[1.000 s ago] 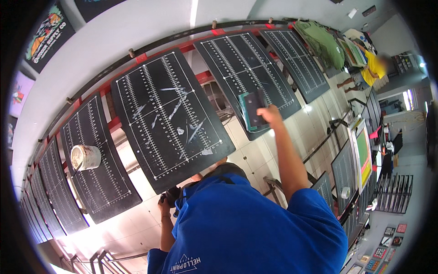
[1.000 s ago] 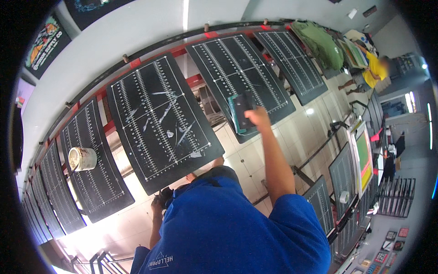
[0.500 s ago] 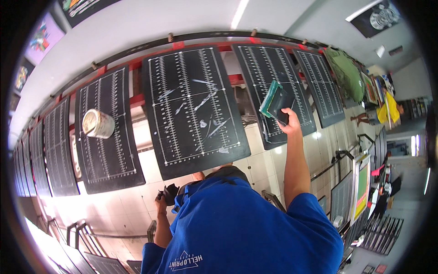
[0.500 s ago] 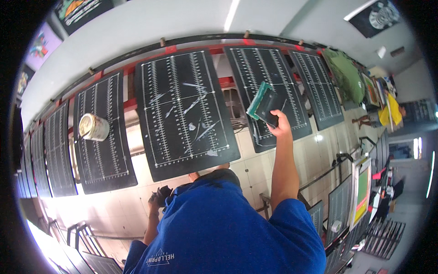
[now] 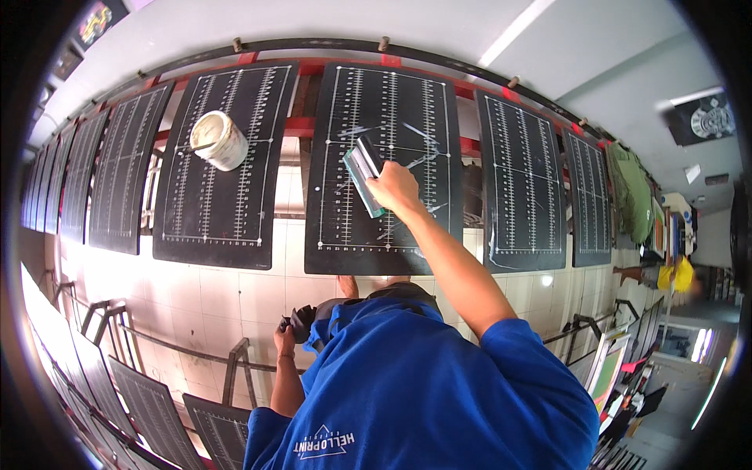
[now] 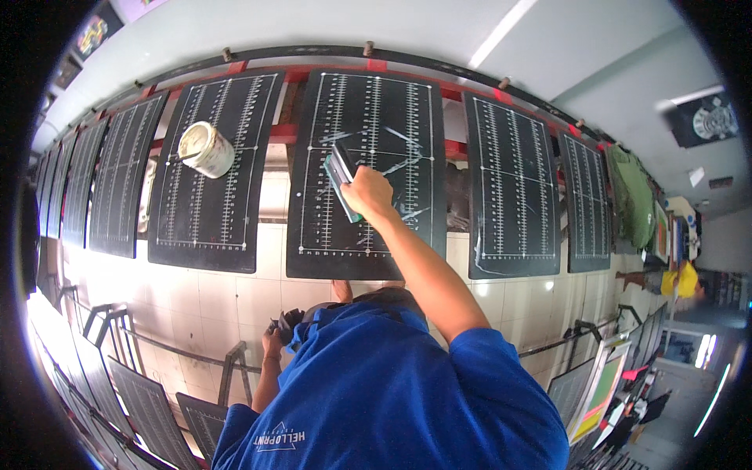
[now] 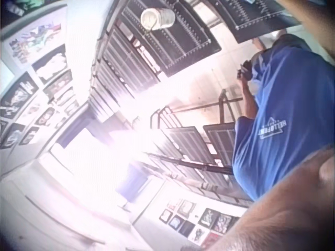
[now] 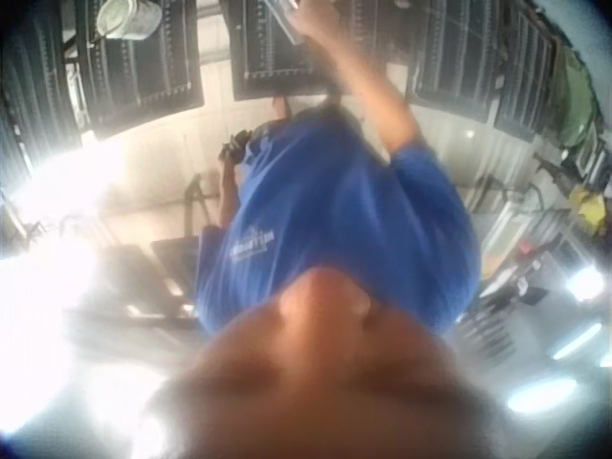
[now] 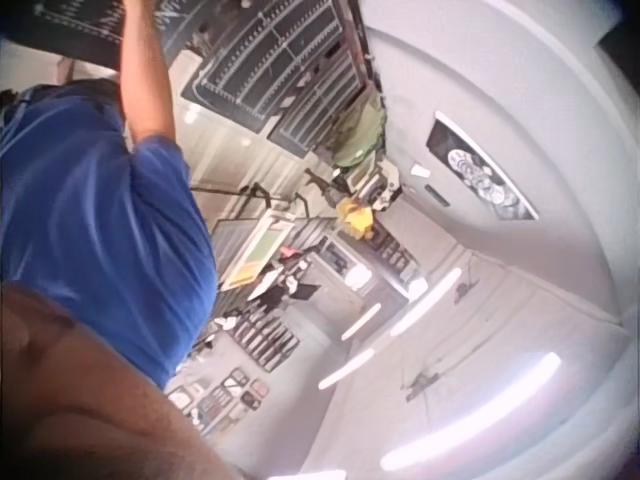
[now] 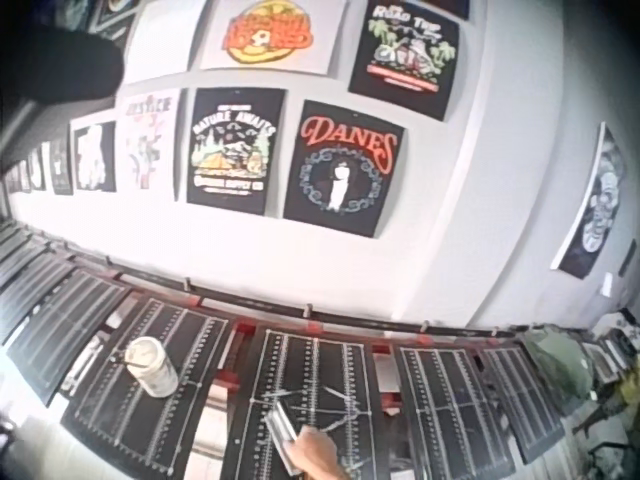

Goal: The person uses a squeegee to spread white ink across a screen printing mesh. They repeatedly pull the squeegee across the screen to distribute the ink evenly. The person also uses a cloth to wipe the squeegee and occasionally moves a bucket of ink.

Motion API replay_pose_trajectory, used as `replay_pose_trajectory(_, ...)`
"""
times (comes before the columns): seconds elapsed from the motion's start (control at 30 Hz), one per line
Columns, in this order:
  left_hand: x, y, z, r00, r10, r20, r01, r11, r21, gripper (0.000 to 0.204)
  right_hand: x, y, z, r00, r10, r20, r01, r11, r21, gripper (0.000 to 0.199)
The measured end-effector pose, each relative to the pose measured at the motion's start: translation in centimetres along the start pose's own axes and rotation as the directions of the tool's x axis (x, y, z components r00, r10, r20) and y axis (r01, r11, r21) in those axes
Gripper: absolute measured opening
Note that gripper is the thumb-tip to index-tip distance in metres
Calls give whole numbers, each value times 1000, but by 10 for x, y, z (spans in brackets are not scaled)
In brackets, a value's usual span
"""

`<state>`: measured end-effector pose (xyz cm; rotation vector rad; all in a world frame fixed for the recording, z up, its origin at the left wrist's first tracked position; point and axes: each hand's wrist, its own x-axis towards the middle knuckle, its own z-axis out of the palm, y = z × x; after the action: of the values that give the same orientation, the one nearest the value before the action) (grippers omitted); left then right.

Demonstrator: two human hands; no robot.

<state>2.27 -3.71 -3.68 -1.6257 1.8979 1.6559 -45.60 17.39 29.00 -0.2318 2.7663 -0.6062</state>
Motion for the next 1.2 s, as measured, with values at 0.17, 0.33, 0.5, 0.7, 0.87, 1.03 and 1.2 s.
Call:
replay_pose_trajectory(0.17, -15, -41, -7, 998, -37, -45, 37, 999, -11, 39, -30, -53, 27, 987, -160, -27, 153, 976, -156, 32)
replay_pose_trajectory(0.33, -17, -4, 2, 1000, -19, 15, 18, 999, 42, 37, -47, -79, 89, 946, -320, -48, 237, 788, -568, 38)
replay_pose_trajectory(0.5, -6, 34, 11, 999, 9, -52, -11, 1000, -26, 34, -34, -68, 94, 949, -308, -61, 229, 812, -537, 32)
replay_pose_trajectory(0.7, -18, 2, -16, 997, -5, -73, -1, 997, -81, 34, 34, -32, -50, 969, 44, 245, -57, 997, 49, 47)
replay_pose_trajectory(0.87, -36, -8, -18, 991, -64, -116, 72, 995, 67, 33, 41, -30, -56, 995, 81, 52, -70, 980, -185, 38)
replay_pose_trajectory(1.03, -23, -23, -23, 997, 9, -81, -1, 995, 100, 34, 12, -18, 47, 889, -359, -284, 178, 842, -509, 26)
replay_pose_trajectory(1.2, 3, 14, 3, 996, -54, -66, 53, 999, -6, 36, 26, -14, 64, 927, -309, -213, 89, 733, -675, 19)
